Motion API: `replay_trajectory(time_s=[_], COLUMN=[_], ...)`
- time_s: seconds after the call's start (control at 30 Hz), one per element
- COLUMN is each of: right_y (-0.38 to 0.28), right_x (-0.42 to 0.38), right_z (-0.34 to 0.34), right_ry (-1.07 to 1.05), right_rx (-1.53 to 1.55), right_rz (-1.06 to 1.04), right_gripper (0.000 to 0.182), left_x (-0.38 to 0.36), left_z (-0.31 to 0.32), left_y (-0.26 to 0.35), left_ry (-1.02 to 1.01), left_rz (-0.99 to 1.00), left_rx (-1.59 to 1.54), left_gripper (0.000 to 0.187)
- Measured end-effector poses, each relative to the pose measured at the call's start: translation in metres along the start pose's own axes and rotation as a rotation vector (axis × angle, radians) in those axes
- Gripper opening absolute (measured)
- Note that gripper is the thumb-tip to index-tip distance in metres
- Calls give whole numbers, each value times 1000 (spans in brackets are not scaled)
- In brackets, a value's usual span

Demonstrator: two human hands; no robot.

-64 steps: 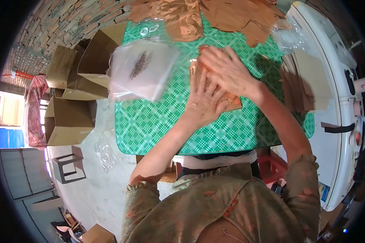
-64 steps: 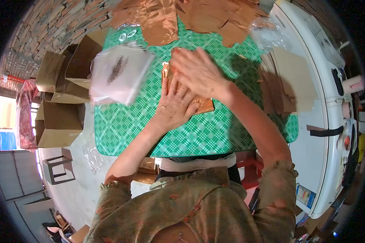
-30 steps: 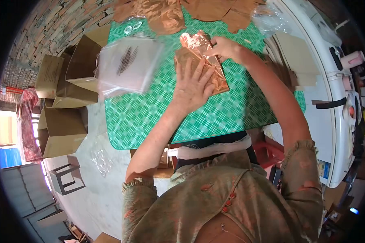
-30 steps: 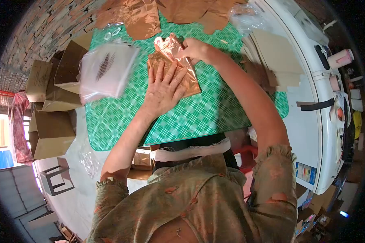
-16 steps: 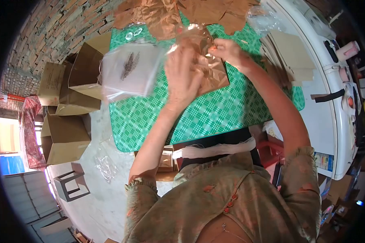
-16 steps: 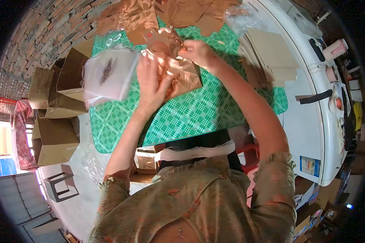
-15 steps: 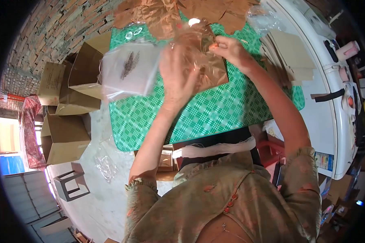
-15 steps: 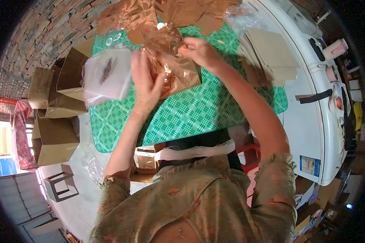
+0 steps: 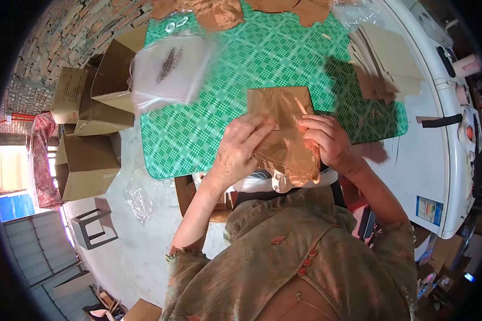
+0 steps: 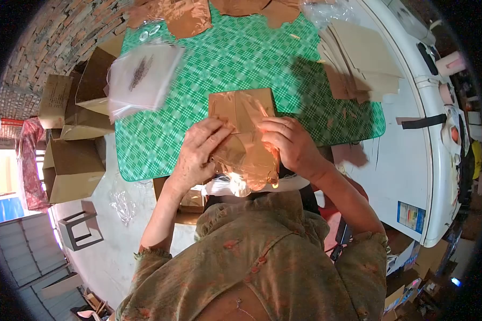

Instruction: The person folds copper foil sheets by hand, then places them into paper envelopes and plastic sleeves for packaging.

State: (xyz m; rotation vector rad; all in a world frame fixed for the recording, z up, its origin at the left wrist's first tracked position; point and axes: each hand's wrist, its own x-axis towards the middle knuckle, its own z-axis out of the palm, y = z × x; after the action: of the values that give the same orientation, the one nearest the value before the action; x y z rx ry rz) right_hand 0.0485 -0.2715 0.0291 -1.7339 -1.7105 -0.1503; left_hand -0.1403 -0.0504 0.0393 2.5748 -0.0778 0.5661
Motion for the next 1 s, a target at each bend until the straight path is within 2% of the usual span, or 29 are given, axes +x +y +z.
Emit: replay_trajectory(time_s=[0.1,0.23,0.33,0.43,0.47,0.57,0.6,0.7,0.77,1.0], right_y=[-8,-10,-3,-2,-3,-4,-3,-1,-1,0], right_x=[-1,-1,-6,-7,-6,-3,-3,-4,-5,-3], right_z=[-6,-10,-4,-1,-2,-4,-5,-5,-4,-15], right_ry=[-45,-107,-127,-122,-119,-133,-136,-147,-156,-250], right_rx=[-124,-173,-183,-158,-146,-113,-105,-91,-89,-127], right_rz=[-27,-35,-46,-36,-29,-13,-10,-3,4,-3], right_gripper=[25,32,33,34,34,34,34,35,35,40], left_x=[-5,-2,7,25,37,69,77,89,80,79], left_z=[7,-8,-29,-39,-45,-26,-18,9,26,31], left_y=[6,18,20,4,0,-16,-22,-33,-43,-41], left_ry=[-19,-140,-305,-290,-303,-202,-231,-269,-301,-348], left_rz=[2,-14,39,61,52,120,165,202,222,196], left_rx=[24,-16,-59,-108,-41,47,83,54,150,197], left_gripper=[63,75,83,83,72,60,56,57,58,60])
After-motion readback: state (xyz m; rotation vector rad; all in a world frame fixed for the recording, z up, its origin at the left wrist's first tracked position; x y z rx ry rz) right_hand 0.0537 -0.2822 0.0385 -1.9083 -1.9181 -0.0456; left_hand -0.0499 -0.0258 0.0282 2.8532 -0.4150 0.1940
